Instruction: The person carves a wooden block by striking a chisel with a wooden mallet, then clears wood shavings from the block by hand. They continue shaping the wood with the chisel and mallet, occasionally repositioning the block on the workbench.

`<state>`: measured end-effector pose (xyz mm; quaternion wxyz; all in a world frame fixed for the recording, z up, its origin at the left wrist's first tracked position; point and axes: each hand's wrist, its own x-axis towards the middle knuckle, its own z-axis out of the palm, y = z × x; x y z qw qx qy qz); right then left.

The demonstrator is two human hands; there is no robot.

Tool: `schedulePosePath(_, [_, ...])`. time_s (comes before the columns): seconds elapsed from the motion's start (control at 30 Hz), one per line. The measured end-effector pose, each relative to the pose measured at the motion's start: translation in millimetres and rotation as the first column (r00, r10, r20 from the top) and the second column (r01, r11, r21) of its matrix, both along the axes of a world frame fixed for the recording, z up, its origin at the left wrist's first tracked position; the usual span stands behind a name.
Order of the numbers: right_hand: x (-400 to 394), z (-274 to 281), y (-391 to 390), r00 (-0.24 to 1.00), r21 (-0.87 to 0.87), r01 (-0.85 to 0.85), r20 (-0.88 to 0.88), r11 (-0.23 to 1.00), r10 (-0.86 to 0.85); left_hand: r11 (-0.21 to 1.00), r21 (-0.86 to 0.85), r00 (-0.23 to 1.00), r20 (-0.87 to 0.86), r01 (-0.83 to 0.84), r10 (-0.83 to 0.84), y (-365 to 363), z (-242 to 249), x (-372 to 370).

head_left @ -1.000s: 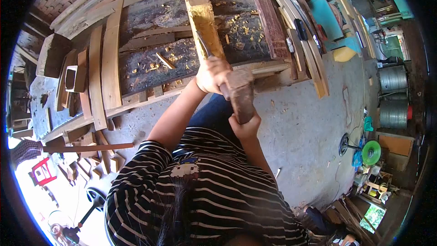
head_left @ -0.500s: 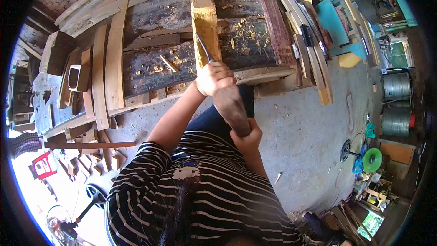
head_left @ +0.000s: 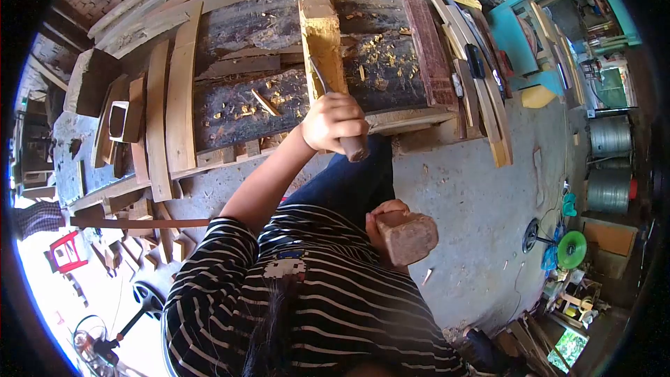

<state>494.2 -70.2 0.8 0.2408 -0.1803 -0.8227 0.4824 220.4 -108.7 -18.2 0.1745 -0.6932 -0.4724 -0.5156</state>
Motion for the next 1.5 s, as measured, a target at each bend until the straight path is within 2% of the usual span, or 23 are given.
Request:
schedulePosePath(0.07, [-2.9, -1.5, 7.0, 0.998, 0.003, -0.036, 0.057, 0.999, 0.036, 0.998, -0.06, 1.0, 0.019, -0.007, 0.008, 3.7, 4.9, 3.9])
schedulePosePath(0.13, [1.1, -31.1, 26.7, 0.956, 0.058, -0.233, -0.167, 0.971, 0.239, 0.962, -0.177, 0.975, 0.039, -0.21, 0.22, 7.2, 22.8, 14.5])
schedulePosePath(0.17, [2.8, -36.6, 29.6, 0.93, -0.163, -0.322, -0.238, 0.932, 0.28, 0.942, -0.261, 0.971, 0.057, -0.211, 0.233, 5.7, 27.8, 19.7])
schedulePosePath(0.2, [-7.6, -17.9, 23.8, 0.944, -0.332, -0.289, -0.258, 0.898, 0.208, 0.943, -0.26, 0.971, 0.058, -0.208, 0.23, 4.4, 33.8, 25.8])
schedulePosePath(0.23, [-21.8, -0.1, 17.5, 0.955, -0.491, -0.252, -0.264, 0.834, 0.134, 0.892, -0.304, 0.928, 0.055, -0.335, 0.367, 3.4, 39.9, 32.2])
schedulePosePath(0.3, [-43.2, 1.0, 17.3, 0.928, -0.522, -0.312, -0.345, 0.794, 0.138, 0.745, -0.47, 0.826, 0.057, -0.473, 0.56, -1.3, 43.4, 47.1])
schedulePosePath(0.4, [-60.8, 9.4, 18.9, 0.899, -0.583, -0.365, -0.424, 0.726, 0.111, 0.672, -0.526, 0.706, 0.177, -0.521, 0.686, -5.8, 37.3, 63.5])
schedulePosePath(0.47, [-68.6, 14.6, 19.1, 0.904, -0.622, -0.351, -0.42, 0.7, 0.079, 0.664, -0.544, 0.713, 0.16, -0.513, 0.682, -10.4, 33.3, 62.9])
schedulePosePath(0.53, [-73.4, 18.1, 21.1, 0.926, -0.602, -0.338, -0.352, 0.724, 0.139, 0.782, -0.573, 0.806, 0.327, -0.245, 0.493, -13.7, 21.6, 60.9])
schedulePosePath(0.57, [-76.5, 19.5, 19.3, 0.929, -0.605, -0.319, -0.351, 0.73, 0.115, 0.786, -0.583, 0.847, 0.299, -0.204, 0.441, -15.7, 23.2, 59.5])
schedulePosePath(0.73, [-79.7, 10.1, 24.2, 0.917, -0.638, -0.35, -0.381, 0.686, 0.113, 0.721, -0.628, 0.884, 0.109, -0.293, 0.454, -43.1, 60.5, 64.5])
schedulePosePath(0.8, [-79.3, 10.4, 30.1, 0.913, -0.68, -0.342, -0.404, 0.649, 0.057, 0.637, -0.594, 0.849, -0.162, -0.491, 0.503, -59.7, 104.0, 75.8])
schedulePosePath(0.83, [-80.4, 7.4, 39.3, 0.927, -0.638, -0.335, -0.356, 0.693, 0.119, 0.772, -0.558, 0.933, -0.012, -0.304, 0.36, -64.1, 123.4, 78.0])
schedulePosePath(0.87, [-80.4, 9.5, 36.9, 0.948, -0.676, -0.214, -0.319, 0.705, -0.018, 0.867, -0.487, 0.974, 0.128, -0.103, 0.188, -67.2, 134.3, 80.7])
schedulePosePath(0.93, [-87.1, -7.2, 75.7, 0.977, -0.903, 0.158, 0.203, 0.399, 0.072, 0.959, -0.224, 0.982, 0.109, 0.175, -0.153, -49.3, 134.0, 105.7])
schedulePosePath(0.97, [-83.2, 27.9, 57.5, 0.981, -0.7, -0.177, -0.182, 0.692, 0.066, 0.92, -0.213, 0.941, 0.153, 0.329, -0.301, -31.8, 136.5, 121.0])
schedulePosePath(1.0, [-87.5, 32.8, 57.6, 0.985, -0.647, -0.124, -0.174, 0.752, 0.012, 0.861, -0.194, 0.878, 0.193, 0.471, -0.437, -11.0, 139.0, 138.7])
schedulePosePath(1.07, [-96.1, 43.3, 64.5, 0.978, -0.605, -0.135, -0.21, 0.785, 0.006, 0.932, -0.183, 0.948, 0.112, 0.313, -0.297, 27.0, 114.7, 187.7])
schedulePosePath(1.13, [-100.0, 53.1, 73.1, 0.981, -0.599, -0.123, -0.196, 0.791, 0.004, 0.99, -0.139, 0.994, -0.108, 0.015, -0.03, 63.3, 62.2, 231.9])
schedulePosePath(1.2, [-100.6, 54.0, 85.4, 0.991, -0.604, -0.102, -0.127, 0.791, 0.031, 0.721, -0.687, 0.928, -0.204, 0.091, -0.312, 74.1, 65.3, 246.0])
schedulePosePath(1.3, [-99.7, 51.0, 88.3, 0.997, -0.553, -0.036, -0.071, 0.832, -0.004, 0.846, -0.528, 0.979, -0.121, 0.077, -0.165, 78.9, 58.7, 240.7])
schedulePosePath(1.43, [-103.6, 52.3, 89.5, 0.999, -0.56, -0.011, -0.035, 0.828, -0.011, 0.852, -0.513, 0.977, -0.112, 0.101, -0.184, 78.1, 57.8, 232.7])
schedulePosePath(1.5, [-105.8, 52.3, 87.0, 0.997, -0.552, 0.021, -0.047, 0.834, -0.057, 0.898, -0.435, 0.961, -0.216, 0.064, -0.173, 75.6, 52.6, 234.9])
